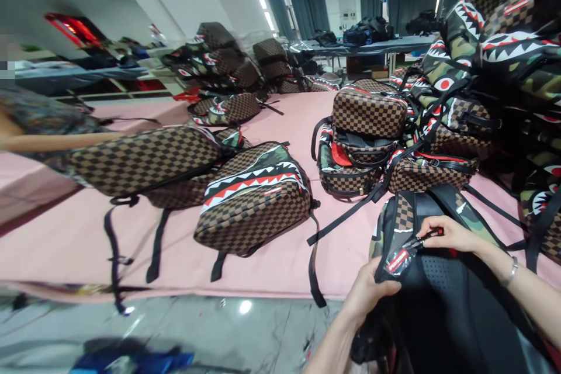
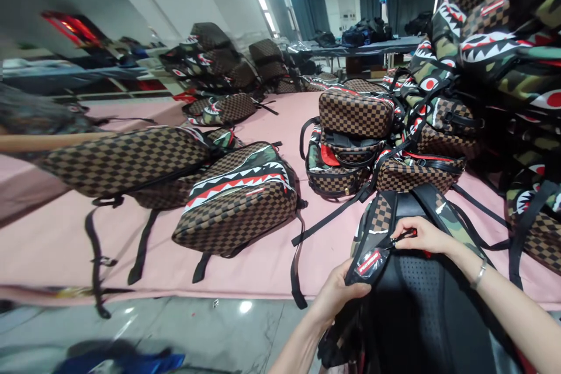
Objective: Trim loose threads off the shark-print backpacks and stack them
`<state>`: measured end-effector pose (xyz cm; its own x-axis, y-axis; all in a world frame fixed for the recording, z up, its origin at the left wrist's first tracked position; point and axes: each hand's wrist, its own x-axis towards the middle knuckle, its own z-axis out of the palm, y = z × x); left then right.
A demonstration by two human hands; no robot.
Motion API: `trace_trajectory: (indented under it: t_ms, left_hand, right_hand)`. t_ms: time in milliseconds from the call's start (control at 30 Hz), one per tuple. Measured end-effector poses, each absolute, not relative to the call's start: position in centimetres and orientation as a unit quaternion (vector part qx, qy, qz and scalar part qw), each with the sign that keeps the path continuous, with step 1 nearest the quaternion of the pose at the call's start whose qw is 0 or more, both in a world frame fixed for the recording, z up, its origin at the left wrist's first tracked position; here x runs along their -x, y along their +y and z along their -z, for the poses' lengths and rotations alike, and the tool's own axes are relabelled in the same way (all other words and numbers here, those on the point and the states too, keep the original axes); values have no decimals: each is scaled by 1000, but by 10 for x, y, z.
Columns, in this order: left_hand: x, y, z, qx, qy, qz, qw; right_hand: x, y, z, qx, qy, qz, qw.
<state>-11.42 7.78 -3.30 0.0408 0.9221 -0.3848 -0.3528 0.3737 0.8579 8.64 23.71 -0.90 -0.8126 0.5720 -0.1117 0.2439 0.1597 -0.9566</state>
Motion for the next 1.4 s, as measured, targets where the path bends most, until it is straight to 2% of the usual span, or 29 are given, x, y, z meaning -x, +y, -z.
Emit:
trace_trajectory:
  t_ms: [167,467,967,1400]
  left_hand:
    - [124,80,27,-277,508,-450,680]
    - [132,87,27,-287,520,-447,670]
    - [136,89,23,-354,512,-447,643]
    - [128,92,11,-388,464,-470,642]
  right_hand:
    - [-71,248,9,234,-759,-601,95]
    - [-69,255,16,247,-777,-568,116]
    - [-52,247,-3,210,-808,-548,55]
    - [-40,224,-20,177,-834,-516,84]
